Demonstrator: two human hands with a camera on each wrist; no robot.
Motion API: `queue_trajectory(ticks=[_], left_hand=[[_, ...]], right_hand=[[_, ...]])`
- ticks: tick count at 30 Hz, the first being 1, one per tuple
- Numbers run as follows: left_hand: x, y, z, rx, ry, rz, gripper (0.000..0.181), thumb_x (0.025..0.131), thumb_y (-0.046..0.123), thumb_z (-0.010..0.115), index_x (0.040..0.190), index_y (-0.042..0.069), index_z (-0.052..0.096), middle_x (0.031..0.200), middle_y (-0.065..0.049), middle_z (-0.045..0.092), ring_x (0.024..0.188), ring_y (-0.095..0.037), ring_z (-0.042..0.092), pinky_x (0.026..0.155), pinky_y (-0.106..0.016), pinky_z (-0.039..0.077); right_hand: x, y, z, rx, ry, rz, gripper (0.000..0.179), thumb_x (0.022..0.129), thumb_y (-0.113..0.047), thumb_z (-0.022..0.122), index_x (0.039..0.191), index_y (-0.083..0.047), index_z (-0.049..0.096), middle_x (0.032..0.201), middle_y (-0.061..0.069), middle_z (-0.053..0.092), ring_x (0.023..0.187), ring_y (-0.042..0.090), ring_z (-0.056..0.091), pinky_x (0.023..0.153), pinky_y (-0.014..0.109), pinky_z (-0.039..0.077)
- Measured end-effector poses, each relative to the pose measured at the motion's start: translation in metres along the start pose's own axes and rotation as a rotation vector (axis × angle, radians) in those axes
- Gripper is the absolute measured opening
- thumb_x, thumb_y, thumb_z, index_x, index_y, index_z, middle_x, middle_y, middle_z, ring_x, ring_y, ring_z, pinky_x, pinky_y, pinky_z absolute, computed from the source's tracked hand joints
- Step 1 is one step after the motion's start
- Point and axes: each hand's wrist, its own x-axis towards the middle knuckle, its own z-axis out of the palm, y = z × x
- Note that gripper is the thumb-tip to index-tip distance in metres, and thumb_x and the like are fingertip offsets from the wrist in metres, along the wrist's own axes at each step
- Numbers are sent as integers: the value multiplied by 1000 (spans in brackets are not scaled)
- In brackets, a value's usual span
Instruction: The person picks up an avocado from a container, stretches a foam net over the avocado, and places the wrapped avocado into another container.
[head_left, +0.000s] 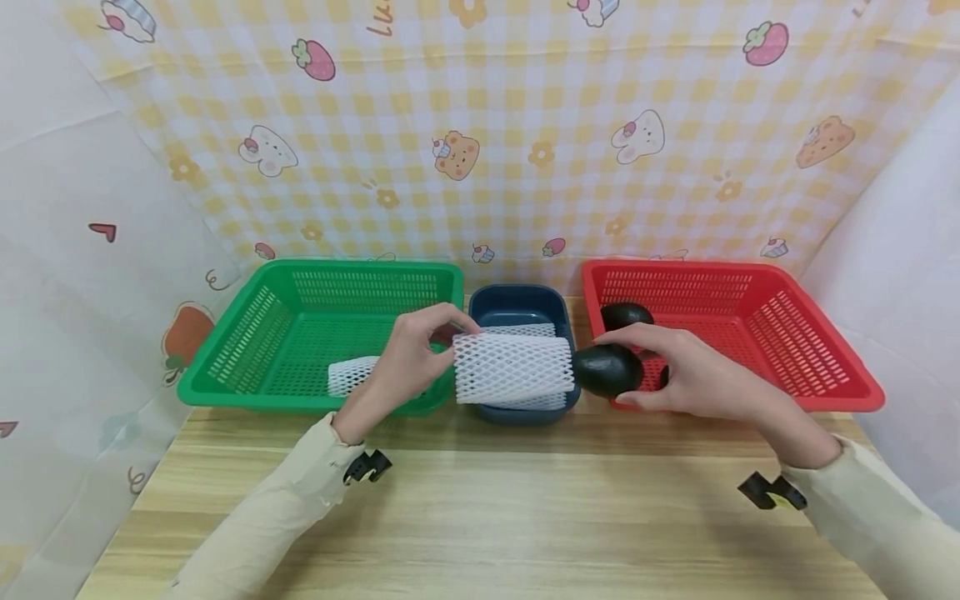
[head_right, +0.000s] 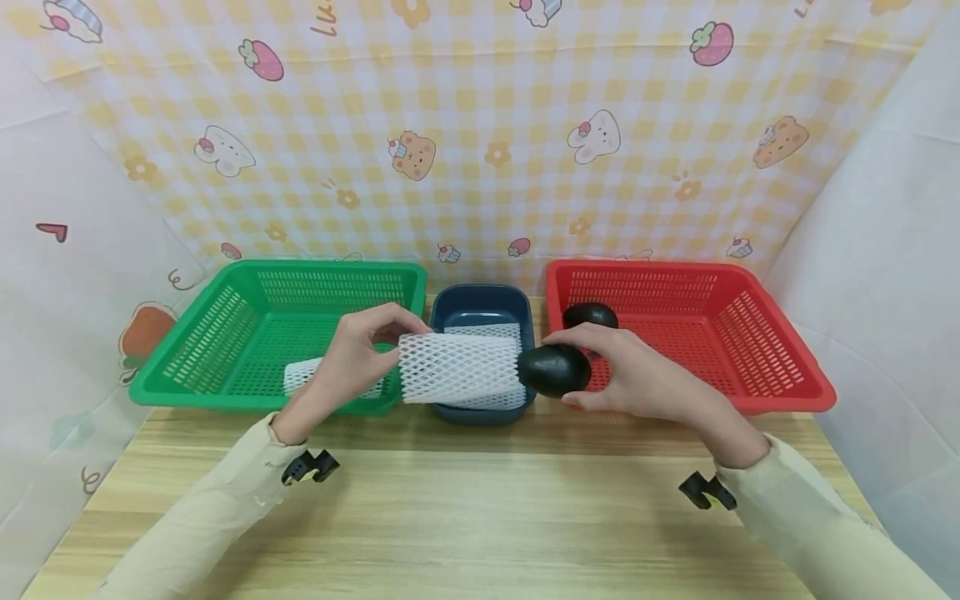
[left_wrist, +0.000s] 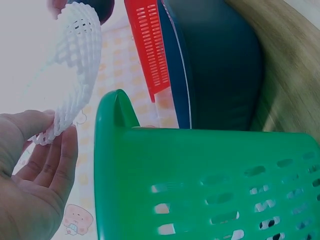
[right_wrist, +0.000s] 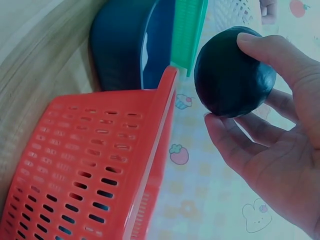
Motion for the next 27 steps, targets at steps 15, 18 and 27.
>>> queue_trajectory(ticks=[15, 18, 27], left_hand=[[3, 2, 7, 4, -12, 19, 35, 83, -23, 64, 102, 5, 73, 99, -4, 70, 82, -12, 66, 68, -27, 56], [3, 2, 9, -2, -18, 22, 35, 83, -23, 65, 102, 5, 73, 99, -4, 70, 83, -11, 66, 68, -26, 56], [6, 3, 3, 22, -112, 32, 36, 83, -22, 64, 103, 6, 73, 101, -3, 71, 84, -11, 66, 68, -27, 56]], right_hand=[[11, -3, 12, 38, -11, -48, 74, 78, -20, 92, 143, -23, 56, 131, -6, 62, 110, 15, 59, 87, 44, 53], [14, -4, 14, 57, -19, -52, 77, 78, -20, 92, 145, -24, 54, 136, -6, 59, 115, 16, 57, 90, 46, 53], [16, -10, 18, 77, -38, -57, 72, 78, -22, 91, 141, -29, 58, 137, -12, 55, 119, 12, 52, 93, 41, 52]])
